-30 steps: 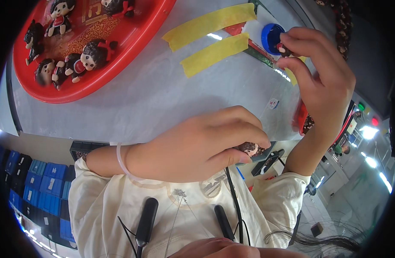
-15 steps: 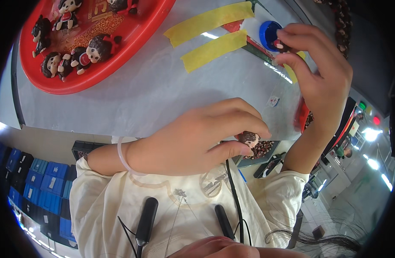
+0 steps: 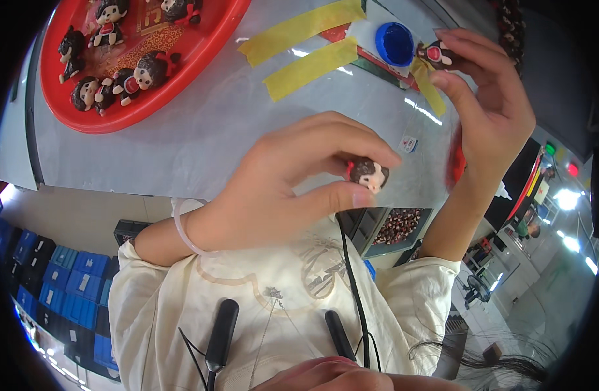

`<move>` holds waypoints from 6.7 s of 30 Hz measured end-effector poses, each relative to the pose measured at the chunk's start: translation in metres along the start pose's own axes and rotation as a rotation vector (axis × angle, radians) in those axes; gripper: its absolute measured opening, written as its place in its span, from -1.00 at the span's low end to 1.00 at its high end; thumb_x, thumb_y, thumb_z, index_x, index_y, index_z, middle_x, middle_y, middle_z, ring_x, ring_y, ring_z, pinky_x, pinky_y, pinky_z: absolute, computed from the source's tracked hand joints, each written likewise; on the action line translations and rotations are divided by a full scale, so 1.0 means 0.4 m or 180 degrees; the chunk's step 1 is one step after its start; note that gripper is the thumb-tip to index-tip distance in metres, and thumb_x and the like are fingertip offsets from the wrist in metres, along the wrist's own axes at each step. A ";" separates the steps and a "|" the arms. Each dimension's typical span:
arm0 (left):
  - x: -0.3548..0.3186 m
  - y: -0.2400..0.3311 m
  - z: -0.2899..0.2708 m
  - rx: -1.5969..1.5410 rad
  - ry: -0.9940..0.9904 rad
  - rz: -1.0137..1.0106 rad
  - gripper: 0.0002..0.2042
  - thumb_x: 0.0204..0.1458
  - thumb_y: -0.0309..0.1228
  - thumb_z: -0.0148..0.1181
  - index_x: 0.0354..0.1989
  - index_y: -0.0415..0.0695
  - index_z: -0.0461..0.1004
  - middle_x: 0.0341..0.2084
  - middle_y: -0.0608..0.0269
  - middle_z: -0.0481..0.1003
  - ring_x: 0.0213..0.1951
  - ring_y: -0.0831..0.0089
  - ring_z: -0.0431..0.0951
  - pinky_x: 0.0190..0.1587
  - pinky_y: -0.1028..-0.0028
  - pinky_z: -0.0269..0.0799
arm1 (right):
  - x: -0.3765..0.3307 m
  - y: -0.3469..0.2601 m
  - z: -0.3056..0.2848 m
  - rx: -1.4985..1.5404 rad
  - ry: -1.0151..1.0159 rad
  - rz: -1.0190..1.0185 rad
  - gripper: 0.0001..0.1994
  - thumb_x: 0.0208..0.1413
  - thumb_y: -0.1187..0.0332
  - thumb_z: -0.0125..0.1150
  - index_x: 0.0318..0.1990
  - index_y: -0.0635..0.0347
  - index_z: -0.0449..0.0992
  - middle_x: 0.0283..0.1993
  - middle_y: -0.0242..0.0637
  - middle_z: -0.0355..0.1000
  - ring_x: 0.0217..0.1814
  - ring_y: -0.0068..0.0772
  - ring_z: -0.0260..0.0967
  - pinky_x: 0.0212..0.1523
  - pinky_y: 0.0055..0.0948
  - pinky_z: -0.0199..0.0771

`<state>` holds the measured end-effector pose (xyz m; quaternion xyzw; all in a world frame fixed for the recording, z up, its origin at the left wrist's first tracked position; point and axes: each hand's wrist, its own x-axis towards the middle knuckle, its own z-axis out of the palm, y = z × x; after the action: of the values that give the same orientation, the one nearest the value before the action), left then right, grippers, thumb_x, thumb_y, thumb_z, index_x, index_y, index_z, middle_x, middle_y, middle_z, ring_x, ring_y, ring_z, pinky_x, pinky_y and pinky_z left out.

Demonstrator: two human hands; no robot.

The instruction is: The person assembles figurines by picking up figurine heads and bodies, dipping the body parts into adhesive in a cap, attaching the heads to the bodies by hand, and placing the assembled figurines onto a tray.

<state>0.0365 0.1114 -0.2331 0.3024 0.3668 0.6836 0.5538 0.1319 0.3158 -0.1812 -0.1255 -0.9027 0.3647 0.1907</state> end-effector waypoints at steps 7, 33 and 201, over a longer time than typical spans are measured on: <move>-0.002 0.008 0.006 -0.0758 0.0297 -0.0232 -0.64 -0.03 -0.50 0.19 -0.05 -0.32 0.30 -0.10 0.01 0.38 -0.14 0.32 0.48 -0.09 0.43 0.42 | -0.066 -0.033 -0.003 0.1245 0.0174 0.0346 -0.65 -0.15 0.54 0.30 -0.16 0.46 0.39 -0.09 0.07 0.36 -0.04 -0.17 0.39 -0.11 -0.43 0.48; 0.000 0.013 0.026 -0.0610 0.0720 -0.0198 -0.57 -0.15 -0.40 0.32 -0.13 -0.38 0.36 -0.31 0.23 0.39 -0.25 0.51 0.45 -0.16 0.54 0.42 | -0.123 -0.164 0.056 -0.0277 0.0231 -0.0613 -0.69 -0.37 0.43 0.40 -0.39 0.38 0.51 -0.35 -0.03 0.48 -0.37 -0.32 0.48 -0.41 -0.59 0.49; 0.000 0.018 -0.007 0.0817 -0.0359 -0.0040 -0.71 -0.12 -0.59 0.21 -0.15 -0.24 0.45 -0.21 0.14 0.41 -0.19 0.38 0.45 -0.19 0.48 0.41 | 0.066 -0.070 0.045 -0.2127 -0.0472 -0.0525 -0.81 -0.35 0.58 0.27 -0.45 0.37 0.50 -0.39 -0.13 0.44 -0.41 -0.24 0.43 -0.42 -0.45 0.45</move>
<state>0.0303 0.1101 -0.2287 0.4064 0.4214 0.6096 0.5345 0.0982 0.2948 -0.1665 -0.0807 -0.9907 0.0406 0.1018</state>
